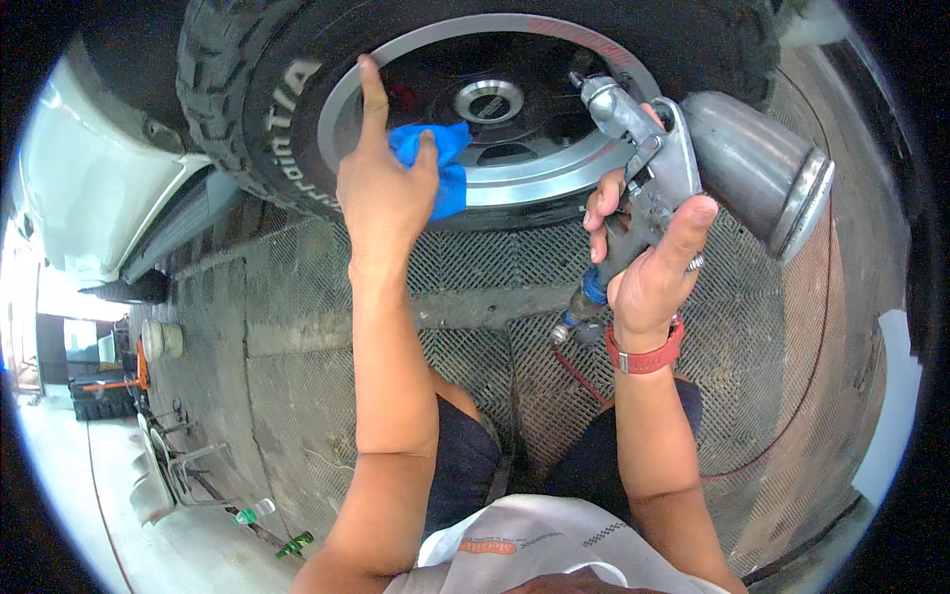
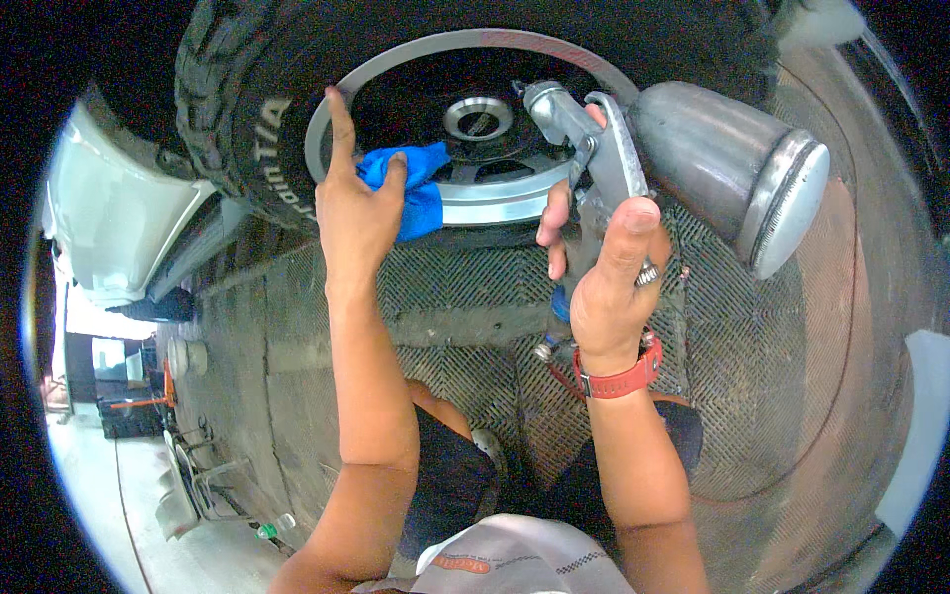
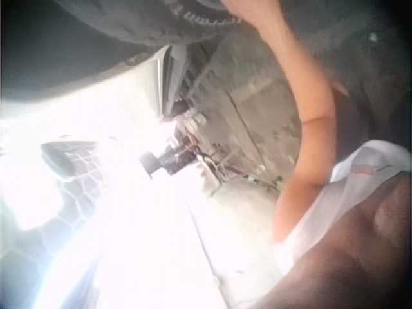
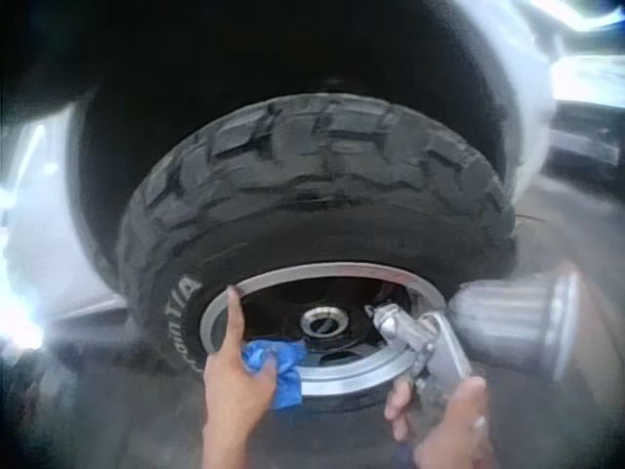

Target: The person uses a pneumatic polishing tool to clean the rim of a car wheel while holding a blue cloth in the other hand. The person moves the tool around the rim surface, wiping and polishing the metal area.

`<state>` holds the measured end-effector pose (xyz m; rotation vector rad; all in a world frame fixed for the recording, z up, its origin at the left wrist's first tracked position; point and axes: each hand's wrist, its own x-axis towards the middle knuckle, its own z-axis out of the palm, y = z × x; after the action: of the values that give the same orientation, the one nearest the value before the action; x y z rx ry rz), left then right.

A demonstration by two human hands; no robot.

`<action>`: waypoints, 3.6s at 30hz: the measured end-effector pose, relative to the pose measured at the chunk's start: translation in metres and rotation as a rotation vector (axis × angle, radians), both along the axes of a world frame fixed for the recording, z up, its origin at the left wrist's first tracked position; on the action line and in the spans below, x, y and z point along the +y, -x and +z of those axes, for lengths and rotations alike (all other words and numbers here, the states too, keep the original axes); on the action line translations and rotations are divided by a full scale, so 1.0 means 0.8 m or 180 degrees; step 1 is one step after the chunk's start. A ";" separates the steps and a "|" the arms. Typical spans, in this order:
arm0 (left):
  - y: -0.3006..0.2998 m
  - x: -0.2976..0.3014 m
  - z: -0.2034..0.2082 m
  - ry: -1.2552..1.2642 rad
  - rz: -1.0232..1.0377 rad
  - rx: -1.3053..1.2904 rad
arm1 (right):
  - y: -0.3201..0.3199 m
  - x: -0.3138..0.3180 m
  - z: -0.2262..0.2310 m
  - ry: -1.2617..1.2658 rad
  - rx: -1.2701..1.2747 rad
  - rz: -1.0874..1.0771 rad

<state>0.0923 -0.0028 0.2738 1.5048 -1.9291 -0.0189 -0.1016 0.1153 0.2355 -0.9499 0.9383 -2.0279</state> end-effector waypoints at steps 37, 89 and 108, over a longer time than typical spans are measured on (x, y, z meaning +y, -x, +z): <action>-0.206 -0.053 -0.181 -0.2338 -0.0405 -0.1056 | -0.262 -0.114 -0.253 -0.2640 -0.0303 0.0102; -0.193 -0.058 -0.173 -0.2373 -0.0384 -0.0870 | -0.151 -0.114 -0.287 -0.3093 -0.0153 -0.0835; -0.199 -0.066 -0.188 -0.2317 -0.0576 -0.0750 | -0.216 -0.133 -0.262 -0.2717 -0.0422 0.0548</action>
<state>0.2512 -0.0555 0.1236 1.8276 -2.3903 -0.7219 0.0712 0.0086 0.0259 -0.3952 1.4117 -1.3052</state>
